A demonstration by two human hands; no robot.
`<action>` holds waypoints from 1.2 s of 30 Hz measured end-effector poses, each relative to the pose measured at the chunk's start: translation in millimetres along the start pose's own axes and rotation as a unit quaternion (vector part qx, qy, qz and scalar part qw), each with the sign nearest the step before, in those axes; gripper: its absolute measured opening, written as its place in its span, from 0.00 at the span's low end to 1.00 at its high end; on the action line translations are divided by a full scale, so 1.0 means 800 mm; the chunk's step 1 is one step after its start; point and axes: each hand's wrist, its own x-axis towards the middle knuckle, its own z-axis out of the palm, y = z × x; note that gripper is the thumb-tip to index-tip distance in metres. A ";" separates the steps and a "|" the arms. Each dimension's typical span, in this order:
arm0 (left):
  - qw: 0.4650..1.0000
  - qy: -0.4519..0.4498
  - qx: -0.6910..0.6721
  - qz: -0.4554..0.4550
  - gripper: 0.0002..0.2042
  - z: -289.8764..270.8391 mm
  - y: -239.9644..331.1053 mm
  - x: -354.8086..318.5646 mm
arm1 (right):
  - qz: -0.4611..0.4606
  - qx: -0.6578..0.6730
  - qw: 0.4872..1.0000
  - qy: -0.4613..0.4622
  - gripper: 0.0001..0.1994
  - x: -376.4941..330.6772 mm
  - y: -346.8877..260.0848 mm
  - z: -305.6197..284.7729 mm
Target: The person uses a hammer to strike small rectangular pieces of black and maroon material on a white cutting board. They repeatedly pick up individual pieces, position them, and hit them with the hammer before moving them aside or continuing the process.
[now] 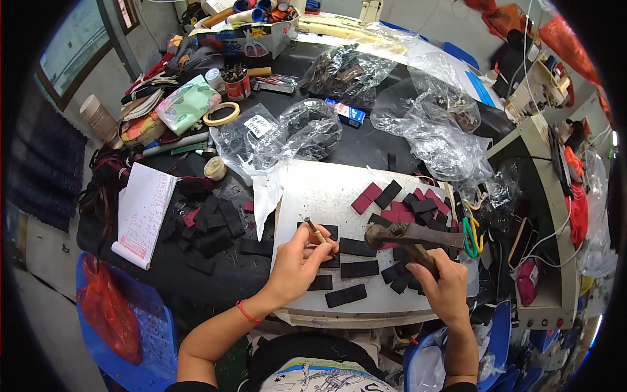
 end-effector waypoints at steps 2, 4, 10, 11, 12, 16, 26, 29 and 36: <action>1.000 0.002 0.000 0.000 0.07 0.000 0.000 0.000 | -0.003 0.007 1.000 0.000 0.12 -0.003 0.003 0.000; 1.000 -0.001 0.009 0.007 0.08 0.000 -0.004 0.000 | -0.023 0.006 1.000 0.006 0.13 -0.004 0.005 0.003; 0.997 -0.008 0.068 0.042 0.06 0.000 -0.004 0.000 | -0.066 0.013 0.998 0.005 0.12 0.002 -0.004 0.013; 0.995 0.000 0.076 0.068 0.05 0.003 -0.005 -0.001 | -0.068 0.013 0.998 0.007 0.13 0.003 -0.006 0.013; 0.990 -0.001 0.111 0.086 0.05 0.004 -0.005 -0.002 | -0.084 -0.001 0.996 0.015 0.13 0.004 -0.008 0.010; 0.955 -0.007 0.239 0.173 0.07 0.008 0.003 -0.006 | -0.079 0.057 0.991 0.087 0.08 0.002 -0.022 -0.008; 0.993 0.009 0.115 0.038 0.09 0.005 -0.001 0.004 | -0.131 -0.037 0.990 -0.025 0.12 0.016 -0.041 -0.017; 0.998 -0.037 0.048 -0.004 0.08 -0.006 0.004 0.009 | -0.083 -0.004 0.996 -0.015 0.11 0.003 -0.032 -0.012; 0.966 -0.083 0.193 0.149 0.07 -0.007 0.004 0.000 | -0.148 -0.027 0.988 0.048 0.09 0.002 -0.023 -0.014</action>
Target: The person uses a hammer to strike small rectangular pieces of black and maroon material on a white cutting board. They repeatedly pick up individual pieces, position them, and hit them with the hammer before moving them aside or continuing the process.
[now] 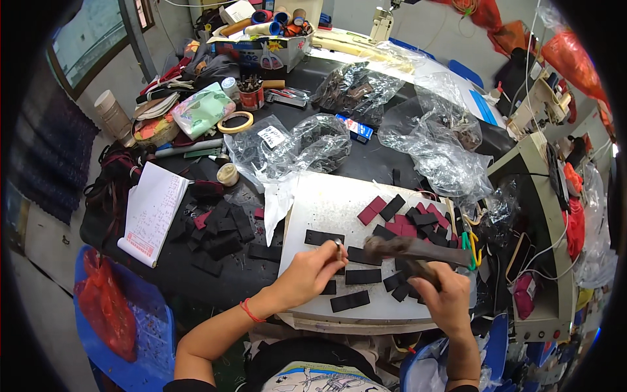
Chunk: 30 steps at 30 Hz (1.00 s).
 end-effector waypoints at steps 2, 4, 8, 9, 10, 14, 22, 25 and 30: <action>0.998 -0.014 0.062 0.028 0.08 0.002 0.005 -0.004 | 0.048 0.057 0.996 0.041 0.08 -0.006 -0.003 -0.010; 0.991 0.005 0.106 0.078 0.07 0.009 0.006 -0.008 | 0.112 0.292 0.939 0.145 0.08 -0.013 -0.015 -0.013; 0.984 0.001 0.153 0.093 0.10 0.010 0.004 -0.004 | -0.053 -0.038 0.993 -0.100 0.12 0.019 -0.008 0.006; 0.991 0.021 0.121 0.053 0.10 0.010 0.008 0.000 | -0.027 -0.044 0.996 -0.068 0.11 0.026 -0.022 0.002; 0.996 0.040 0.083 0.008 0.10 0.011 0.010 0.001 | -0.008 -0.039 0.997 -0.070 0.11 0.023 -0.019 0.005; 0.993 0.110 0.015 -0.033 0.10 0.001 0.011 -0.001 | 0.016 -0.035 0.995 -0.094 0.14 0.012 -0.017 0.021; 0.960 0.216 -0.164 -0.071 0.10 -0.050 -0.002 -0.027 | -0.029 -0.062 0.993 -0.100 0.16 0.003 -0.014 0.051; 0.955 0.170 -0.229 -0.087 0.11 -0.047 -0.008 -0.036 | -0.029 -0.077 0.986 -0.144 0.16 0.010 -0.022 0.057; 0.958 0.129 -0.219 -0.134 0.11 -0.040 -0.015 -0.024 | 0.001 -0.095 0.975 -0.199 0.16 0.011 -0.022 0.063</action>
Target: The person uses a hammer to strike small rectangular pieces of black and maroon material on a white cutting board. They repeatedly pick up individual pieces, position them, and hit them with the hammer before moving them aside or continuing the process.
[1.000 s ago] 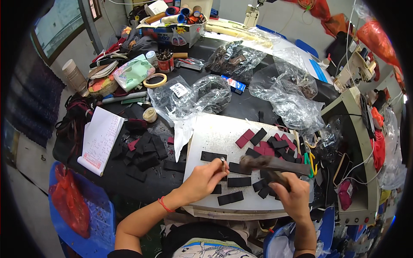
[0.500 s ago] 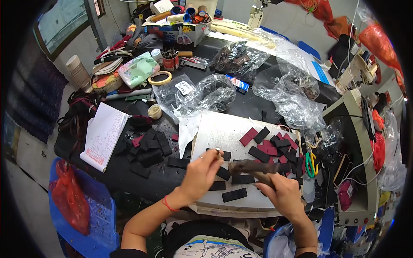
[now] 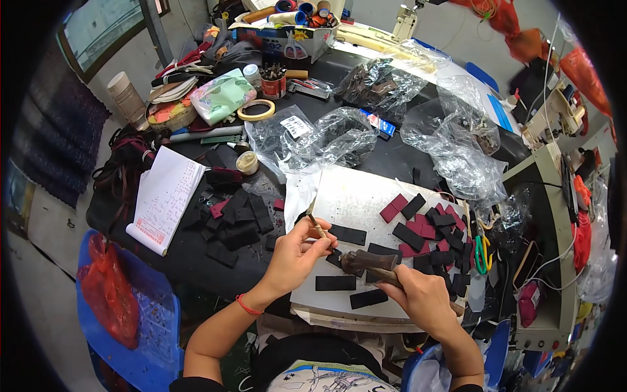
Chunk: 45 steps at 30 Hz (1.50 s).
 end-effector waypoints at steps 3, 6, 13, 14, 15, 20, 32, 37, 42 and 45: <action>1.000 0.005 0.006 -0.006 0.11 -0.003 -0.005 0.003 | 0.003 0.006 1.000 -0.014 0.16 0.004 -0.002 -0.002; 1.000 0.008 0.015 0.005 0.10 -0.003 -0.006 0.002 | -0.029 0.001 0.999 0.017 0.17 0.006 0.001 0.001; 0.997 0.005 0.068 0.033 0.08 -0.004 -0.006 0.001 | -0.024 0.013 0.999 0.019 0.17 0.007 0.002 0.002; 0.995 0.005 0.088 0.047 0.08 -0.003 -0.006 0.001 | -0.028 0.017 0.999 0.020 0.16 0.009 0.003 -0.002; 0.987 0.009 0.139 0.080 0.07 -0.001 -0.003 -0.002 | -0.032 0.021 0.999 0.021 0.15 0.010 0.003 -0.006; 0.915 -0.011 0.317 0.249 0.10 0.012 -0.001 -0.009 | 0.001 0.157 0.970 0.186 0.08 0.006 -0.012 -0.053; 0.991 0.031 0.119 0.053 0.08 0.006 -0.001 0.002 | -0.066 -0.024 0.997 0.034 0.17 0.009 0.008 0.007; 0.993 -0.052 0.101 0.009 0.09 -0.012 0.003 0.006 | -0.045 -0.014 0.999 0.026 0.17 0.005 0.009 0.012; 0.981 -0.070 0.162 0.075 0.08 -0.014 0.006 0.001 | -0.040 0.000 0.999 0.024 0.17 0.006 0.009 0.013; 0.956 -0.094 0.240 0.139 0.09 -0.008 0.012 0.000 | -0.036 0.019 0.998 0.055 0.17 0.007 0.009 -0.001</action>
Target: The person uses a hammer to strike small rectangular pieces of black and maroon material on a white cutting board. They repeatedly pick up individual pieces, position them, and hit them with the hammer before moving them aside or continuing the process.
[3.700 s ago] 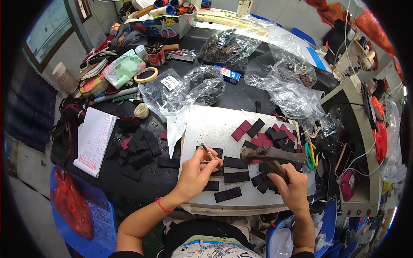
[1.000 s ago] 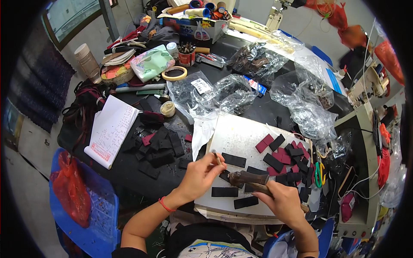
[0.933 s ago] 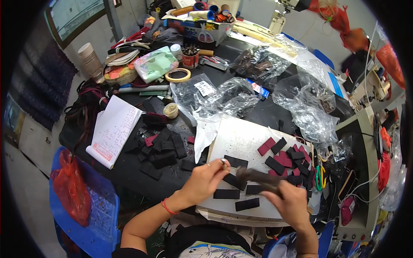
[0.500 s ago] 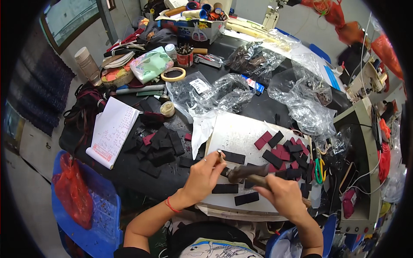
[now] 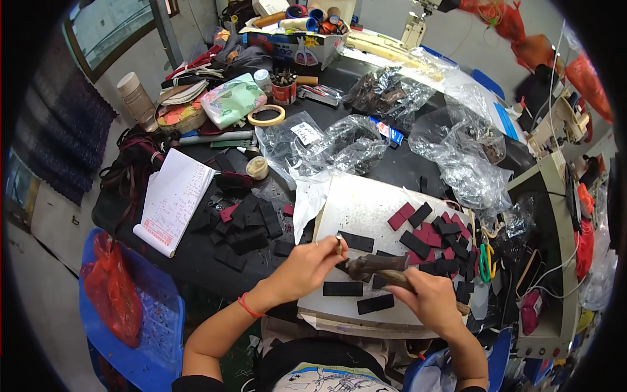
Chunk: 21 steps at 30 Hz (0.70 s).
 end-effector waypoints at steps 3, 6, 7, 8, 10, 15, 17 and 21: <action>0.993 0.009 0.103 0.064 0.10 0.007 0.002 -0.006 | -0.035 0.011 0.989 0.143 0.14 0.005 -0.002 -0.028; 0.981 0.002 0.152 0.117 0.11 0.013 0.004 -0.012 | 0.099 0.290 0.942 0.140 0.14 -0.003 -0.021 -0.055; 0.981 0.004 0.160 0.106 0.11 0.014 0.003 -0.011 | -0.070 0.044 0.990 0.114 0.12 0.021 -0.029 -0.058; 0.981 0.005 0.170 0.097 0.10 0.013 0.004 -0.009 | -0.049 0.046 0.994 0.084 0.12 0.027 -0.024 -0.048; 0.985 0.049 0.158 0.052 0.09 0.018 0.012 -0.008 | -0.030 0.029 0.995 0.095 0.11 0.027 -0.015 -0.035; 0.991 0.121 -0.023 -0.043 0.08 0.023 0.011 0.003 | 0.064 0.074 0.991 0.096 0.12 -0.006 0.000 -0.040; 0.975 0.148 -0.153 -0.070 0.07 0.041 0.025 -0.012 | 0.082 0.083 0.986 0.119 0.11 -0.028 0.011 -0.035; 0.970 0.086 -0.182 -0.134 0.08 0.065 0.026 -0.033 | 0.132 0.120 0.980 0.083 0.12 -0.043 0.016 -0.034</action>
